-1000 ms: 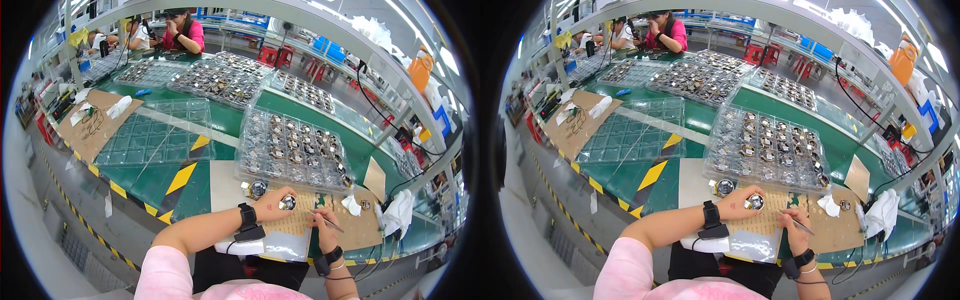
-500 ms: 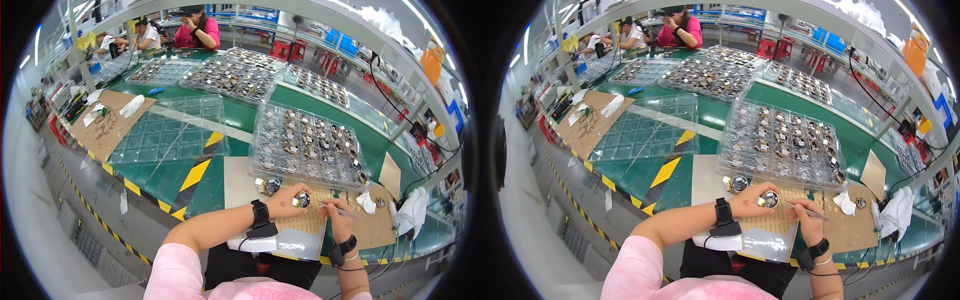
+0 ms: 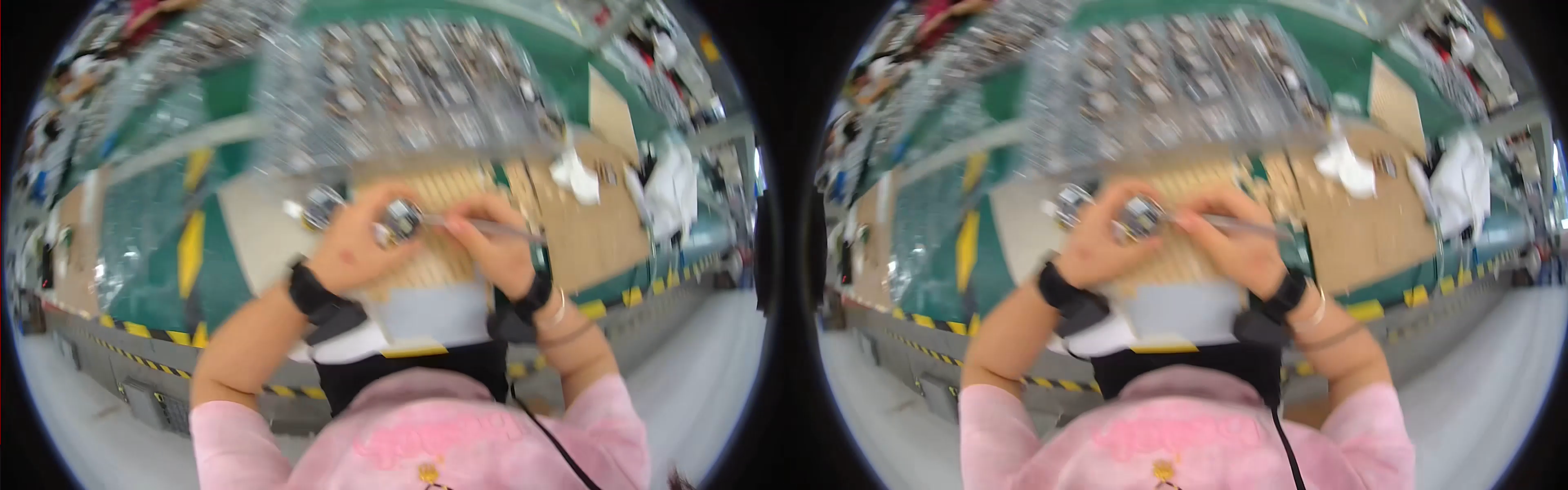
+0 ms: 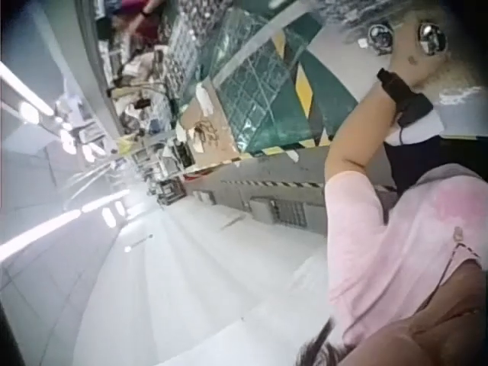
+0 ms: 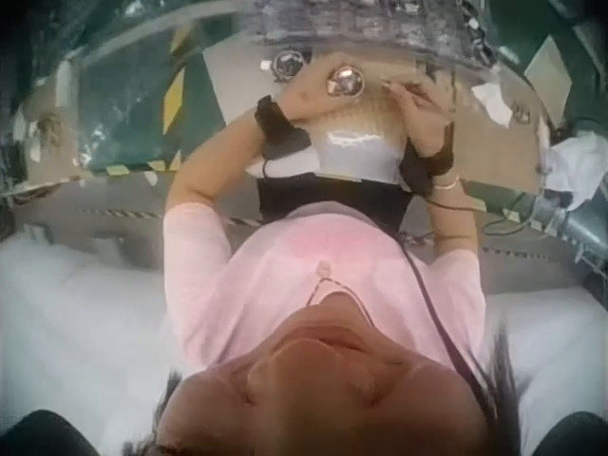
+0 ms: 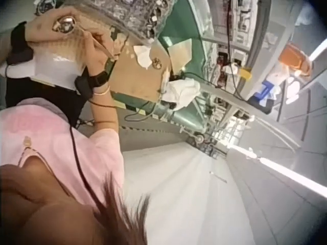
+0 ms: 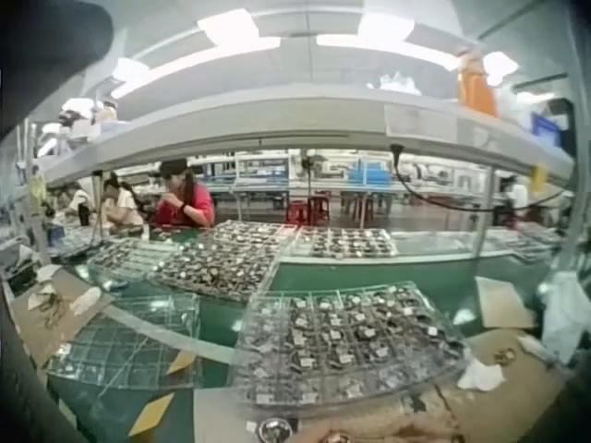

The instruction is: The person picks up a watch component, places a battery inside the casing, and uses tweezers to tuck the wires into the assembly. They then peel a small adhesive strip from a sheet, apply it over the battery, and press it down with the tweezers before setting the watch aside.

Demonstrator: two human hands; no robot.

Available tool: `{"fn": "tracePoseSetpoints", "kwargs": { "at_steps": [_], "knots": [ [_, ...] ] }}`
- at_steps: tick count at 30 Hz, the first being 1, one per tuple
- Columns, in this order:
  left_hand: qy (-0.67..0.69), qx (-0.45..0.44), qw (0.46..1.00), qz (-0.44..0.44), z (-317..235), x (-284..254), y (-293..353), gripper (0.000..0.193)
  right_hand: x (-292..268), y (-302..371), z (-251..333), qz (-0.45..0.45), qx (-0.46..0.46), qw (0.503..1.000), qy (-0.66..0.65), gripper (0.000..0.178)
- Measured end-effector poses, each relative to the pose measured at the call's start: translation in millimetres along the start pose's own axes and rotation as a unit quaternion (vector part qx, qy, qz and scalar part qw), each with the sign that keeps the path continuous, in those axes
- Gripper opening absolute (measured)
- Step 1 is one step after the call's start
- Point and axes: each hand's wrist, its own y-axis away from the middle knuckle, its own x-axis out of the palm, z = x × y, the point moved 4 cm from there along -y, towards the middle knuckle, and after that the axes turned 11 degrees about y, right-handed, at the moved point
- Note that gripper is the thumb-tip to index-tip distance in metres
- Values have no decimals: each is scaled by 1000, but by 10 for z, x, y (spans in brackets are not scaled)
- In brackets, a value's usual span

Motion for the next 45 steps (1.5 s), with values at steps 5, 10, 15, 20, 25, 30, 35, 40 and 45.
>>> {"fn": "tracePoseSetpoints", "kwargs": {
  "at_steps": [5, 10, 15, 20, 25, 30, 35, 40, 45],
  "knots": [
    [77, -98, 992, 1, 10, -10, -78, 49, 66, -108, 45, 8, 22, 997, -77, 18],
    [86, -103, 991, 10, 52, 91, -64, 48, 53, -53, 17, 48, 16, 995, -86, 18],
    [47, -102, 993, 31, 31, 100, -15, 50, 66, 3, 37, 40, 13, 998, -42, 17],
    [68, -100, 992, 30, 31, 103, -6, 50, 54, 33, 30, 19, -41, 999, 9, 17],
    [57, -95, 993, 33, 47, 81, -9, 52, 64, 15, 26, 24, -72, 997, 23, 18],
    [18, -110, 993, 40, 43, 81, -15, 54, 74, 24, 19, 28, -68, 997, 25, 18],
    [34, -108, 993, 39, 29, 74, -18, 54, 109, -23, -2, 21, -73, 996, -42, 14],
    [34, -78, 995, 48, 55, 55, -1, 54, 74, -96, -28, 40, 36, 995, -83, 10],
    [42, -61, 996, 49, 32, 66, -5, 54, 63, -115, -56, 40, 65, 991, -107, 11]
  ]
}}
